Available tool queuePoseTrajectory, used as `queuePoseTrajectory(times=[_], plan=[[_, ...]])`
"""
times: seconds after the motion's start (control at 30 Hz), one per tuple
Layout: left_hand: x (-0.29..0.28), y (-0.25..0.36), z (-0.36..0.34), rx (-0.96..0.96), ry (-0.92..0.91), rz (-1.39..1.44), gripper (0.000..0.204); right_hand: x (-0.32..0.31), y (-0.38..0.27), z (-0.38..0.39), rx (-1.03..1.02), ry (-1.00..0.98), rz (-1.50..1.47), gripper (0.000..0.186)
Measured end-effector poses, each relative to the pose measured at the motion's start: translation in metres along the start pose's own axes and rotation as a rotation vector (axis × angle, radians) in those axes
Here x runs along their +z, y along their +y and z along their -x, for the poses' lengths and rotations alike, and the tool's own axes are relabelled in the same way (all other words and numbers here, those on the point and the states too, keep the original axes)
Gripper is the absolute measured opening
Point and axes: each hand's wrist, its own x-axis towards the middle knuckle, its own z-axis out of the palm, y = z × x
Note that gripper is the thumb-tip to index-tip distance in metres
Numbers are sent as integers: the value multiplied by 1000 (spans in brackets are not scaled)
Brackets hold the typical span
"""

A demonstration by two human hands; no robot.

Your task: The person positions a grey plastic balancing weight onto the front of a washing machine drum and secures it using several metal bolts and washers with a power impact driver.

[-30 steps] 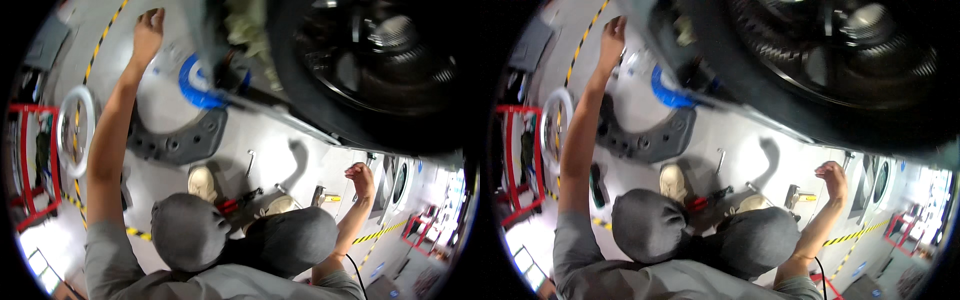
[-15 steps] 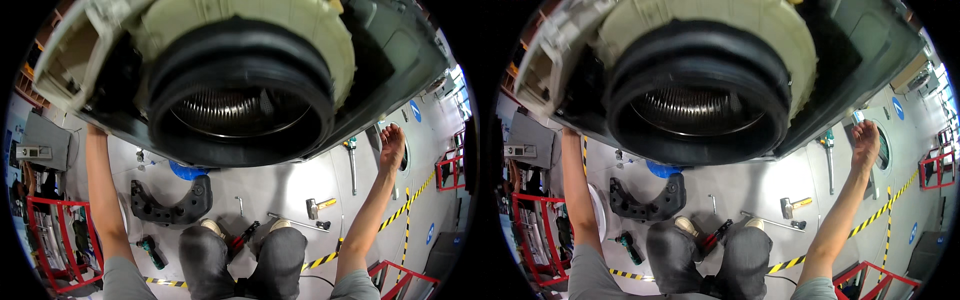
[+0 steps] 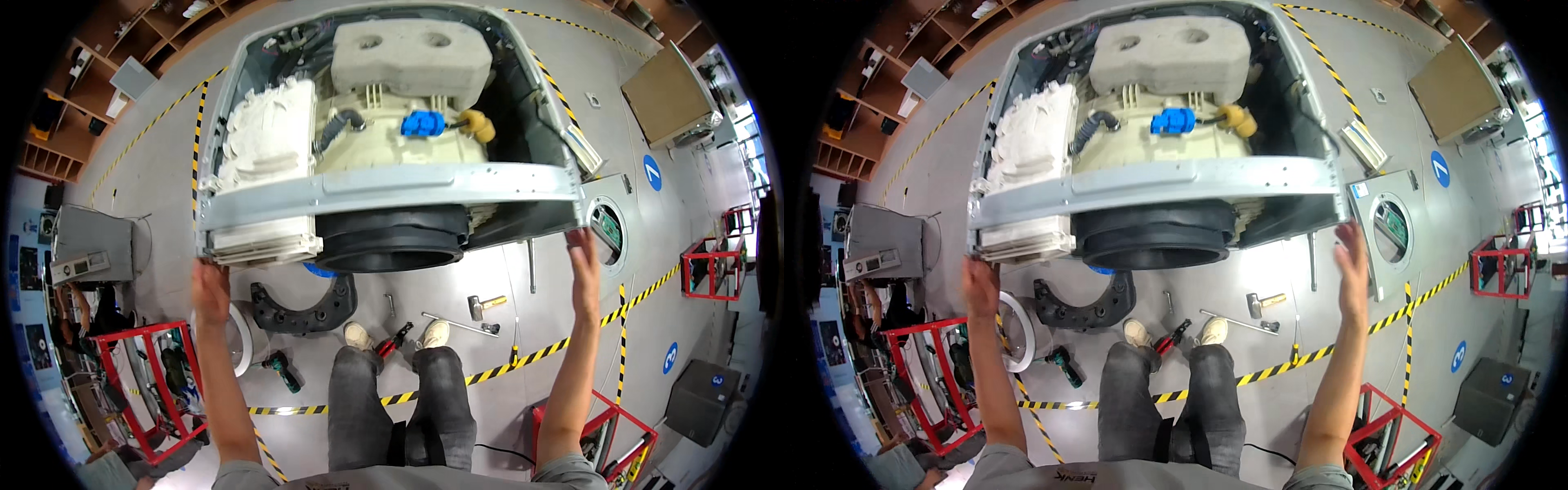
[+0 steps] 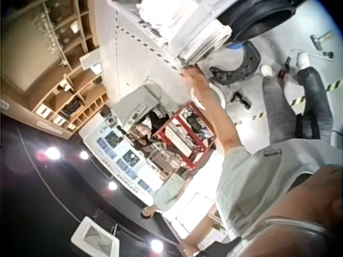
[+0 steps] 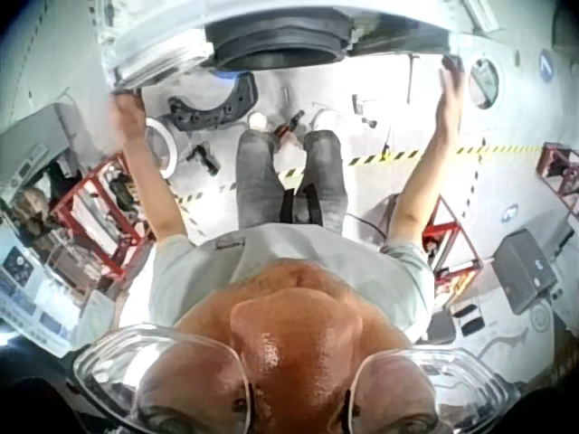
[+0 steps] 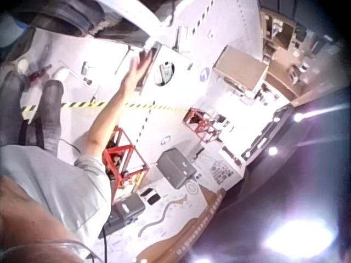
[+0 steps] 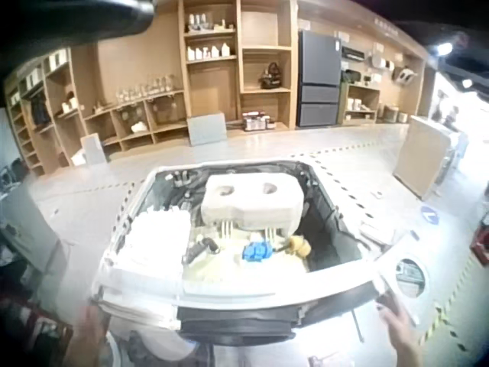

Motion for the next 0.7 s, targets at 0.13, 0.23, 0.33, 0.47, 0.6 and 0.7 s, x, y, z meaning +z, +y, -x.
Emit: queuePoseTrajectory(times=[0.13, 0.23, 0.33, 0.47, 0.6, 0.7], plan=[[35, 19, 3, -184, 165, -137, 26, 17, -42, -15, 42, -99, 262, 76], [-2, 21, -5, -239, 120, -212, 27, 28, -63, -29, 15, -129, 361, 70], [18, 28, -13, -304, 119, -157, 23, 35, -57, -35, 34, -149, 218, 57], [17, 26, -9, -324, 175, 149, 44, 40, -59, -44, 79, -92, 415, 38], [8, 17, -8, -127, 161, -396, 59, 51, -49, -50, 155, 35, 381, 36], [72, 29, -16, -274, 358, 24, 56, 44, -32, -50, 202, 107, 419, 32]])
